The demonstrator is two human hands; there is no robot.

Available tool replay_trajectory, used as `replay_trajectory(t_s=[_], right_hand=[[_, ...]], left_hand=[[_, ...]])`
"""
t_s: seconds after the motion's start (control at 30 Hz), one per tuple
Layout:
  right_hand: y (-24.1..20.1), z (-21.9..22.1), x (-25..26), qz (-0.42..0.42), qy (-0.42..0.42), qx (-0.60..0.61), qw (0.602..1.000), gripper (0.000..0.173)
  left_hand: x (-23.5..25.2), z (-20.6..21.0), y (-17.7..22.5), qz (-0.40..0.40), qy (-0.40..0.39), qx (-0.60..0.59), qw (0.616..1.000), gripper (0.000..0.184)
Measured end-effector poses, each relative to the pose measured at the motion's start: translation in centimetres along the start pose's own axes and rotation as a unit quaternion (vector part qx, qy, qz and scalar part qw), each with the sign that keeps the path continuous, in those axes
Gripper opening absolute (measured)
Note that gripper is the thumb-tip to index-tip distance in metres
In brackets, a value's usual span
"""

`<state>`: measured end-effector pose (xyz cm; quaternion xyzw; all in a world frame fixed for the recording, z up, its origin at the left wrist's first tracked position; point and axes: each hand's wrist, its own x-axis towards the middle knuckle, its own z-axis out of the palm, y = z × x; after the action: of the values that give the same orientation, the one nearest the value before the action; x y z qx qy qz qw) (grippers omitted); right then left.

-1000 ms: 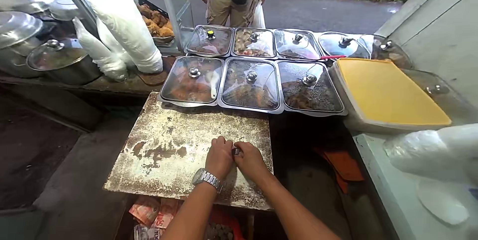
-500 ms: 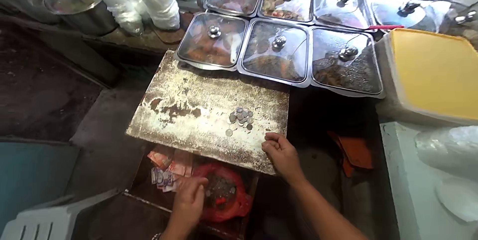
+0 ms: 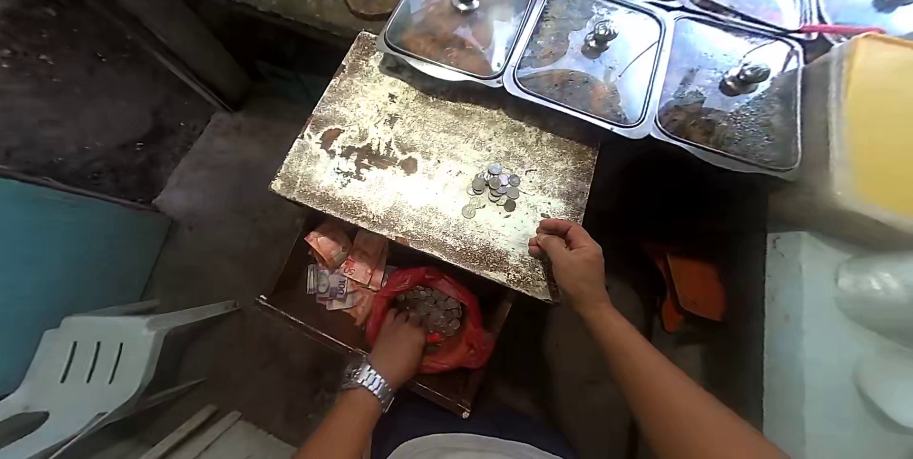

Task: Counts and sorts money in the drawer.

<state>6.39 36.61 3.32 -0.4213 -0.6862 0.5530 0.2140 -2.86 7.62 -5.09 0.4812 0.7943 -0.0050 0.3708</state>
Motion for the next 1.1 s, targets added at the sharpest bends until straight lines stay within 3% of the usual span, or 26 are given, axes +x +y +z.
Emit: replay_trajectory(t_s=[0.07,0.17,0.3,0.43,0.53,0.63,0.77,0.83,0.93,1.1], right_hand=[[0.0,0.0,0.0,0.000,0.000,0.003,1.000,0.021],[0.1,0.0,0.0,0.003,0.000,-0.001,1.000,0.021],[0.1,0.1,0.1,-0.001,-0.002,-0.010,1.000,0.022],[0.1,0.2,0.2,0.006,-0.003,-0.002,1.000,0.021],[0.1,0.2,0.2,0.005,-0.004,-0.002,1.000,0.021],[0.2,0.2,0.3,0.006,-0.008,0.002,1.000,0.022],[-0.1,-0.1,0.4,0.022,-0.018,0.008,1.000,0.022],[-0.1,-0.4,0.4,0.026,-0.030,0.013,0.999,0.023],[0.2,-0.7,0.8,0.036,-0.043,0.042,0.998,0.023],[-0.7,-1.4,-1.3,0.021,-0.108,0.011,0.994,0.022]], left_hand=[[0.3,0.4,-0.4,-0.009,0.078,-0.040,0.996,0.030],[3.0,0.3,1.6,-0.041,0.120,-0.138,0.982,0.043],[5.1,0.0,4.0,-0.045,0.082,-0.112,0.989,0.033],[3.4,0.1,2.0,-0.076,0.087,-0.069,0.991,0.031],[2.6,-0.2,0.9,-0.102,0.106,-0.108,0.983,0.031],[3.6,0.3,1.0,-0.078,0.156,-0.140,0.975,0.033],[5.0,0.0,3.5,-0.053,0.108,-0.134,0.984,0.035],[4.6,0.3,4.4,-0.055,0.121,-0.126,0.983,0.035],[1.8,0.4,4.3,-0.079,0.185,-0.169,0.965,0.038],[-5.2,2.0,1.2,-0.132,0.422,-0.187,0.877,0.033]])
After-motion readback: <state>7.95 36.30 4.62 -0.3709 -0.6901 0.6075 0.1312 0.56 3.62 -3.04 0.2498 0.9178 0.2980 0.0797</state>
